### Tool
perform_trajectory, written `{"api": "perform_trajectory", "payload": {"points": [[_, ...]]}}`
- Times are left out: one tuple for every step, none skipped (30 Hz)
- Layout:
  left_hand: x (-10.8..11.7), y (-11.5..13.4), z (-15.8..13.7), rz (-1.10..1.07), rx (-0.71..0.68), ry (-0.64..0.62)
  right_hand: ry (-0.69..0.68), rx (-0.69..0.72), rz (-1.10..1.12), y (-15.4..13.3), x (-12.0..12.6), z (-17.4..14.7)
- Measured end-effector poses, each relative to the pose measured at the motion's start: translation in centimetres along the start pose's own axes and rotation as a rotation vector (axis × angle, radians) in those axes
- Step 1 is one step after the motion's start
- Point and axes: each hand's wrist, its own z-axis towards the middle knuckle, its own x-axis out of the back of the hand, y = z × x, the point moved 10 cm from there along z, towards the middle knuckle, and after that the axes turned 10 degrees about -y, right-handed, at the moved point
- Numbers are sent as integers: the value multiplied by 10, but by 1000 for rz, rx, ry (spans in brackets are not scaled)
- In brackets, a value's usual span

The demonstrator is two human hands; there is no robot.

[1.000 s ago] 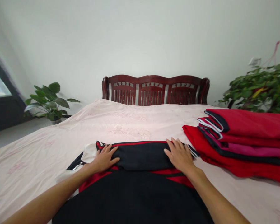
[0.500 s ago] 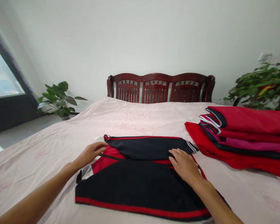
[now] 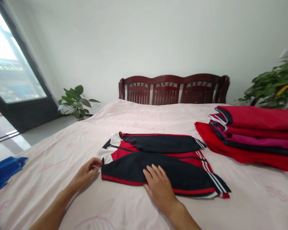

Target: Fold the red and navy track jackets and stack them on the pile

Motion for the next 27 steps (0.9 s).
{"api": "perform_trajectory", "payload": {"points": [[-3, 0, -1, 12, -19, -25, 16, -29, -2, 2, -1, 5], [-6, -1, -2, 22, -31, -58, 31, -63, 2, 6, -2, 9], [-10, -1, -3, 37, -41, -85, 44, -99, 11, 11, -2, 12], [-13, 0, -4, 66, -50, -105, 58, -139, 24, 16, -1, 14], [-16, 2, -5, 114, -61, -119, 70, -178, 41, 21, 1, 15], [-19, 6, -6, 180, -75, -122, 79, -215, 57, 25, 3, 16], [-21, 12, -6, 257, -94, -115, 82, -251, 70, 28, 4, 16], [-24, 18, -6, 336, -118, -103, 79, -287, 79, 31, 6, 15], [-27, 26, -6, 412, -143, -89, 71, -326, 81, 34, 7, 15], [-30, 33, -6, 480, -164, -74, 59, -364, 78, 37, 8, 14], [-34, 40, -6, 539, -177, -54, 46, -398, 71, 39, 8, 13], [-37, 45, -5, 590, -179, -34, 36, -427, 61, 41, 9, 13], [-39, 48, -4, 632, -176, -14, 29, -448, 53, 43, 9, 12], [-42, 51, -3, 664, -173, 6, 26, -461, 49, 44, 10, 12], [-43, 53, -2, 683, -175, 29, 27, -467, 48, 45, 10, 12], [-42, 54, -1, 686, -183, 59, 29, -465, 50, 45, 10, 11], [-40, 55, -1, 672, -195, 98, 35, -460, 53, 44, 11, 11], [-36, 56, 0, 643, -207, 142, 44, -447, 57, 44, 11, 11], [-32, 55, 0, 603, -212, 188, 54, -429, 59, 42, 11, 12], [-27, 53, 2, 560, -206, 231, 67, -408, 59, 41, 12, 12], [-23, 50, 3, 521, -191, 267, 80, -384, 59, 39, 12, 12], [-19, 46, 5, 492, -174, 289, 96, -359, 59, 37, 12, 11], [-17, 44, 8, 477, -158, 299, 111, -328, 59, 35, 12, 11], [-16, 42, 10, 474, -146, 301, 124, -290, 58, 33, 12, 11], [-15, 42, 13, 483, -141, 292, 136, -245, 53, 29, 12, 10], [-16, 42, 15, 498, -141, 271, 148, -196, 44, 25, 12, 9], [-17, 42, 16, 513, -143, 241, 160, -154, 31, 21, 12, 8]]}}
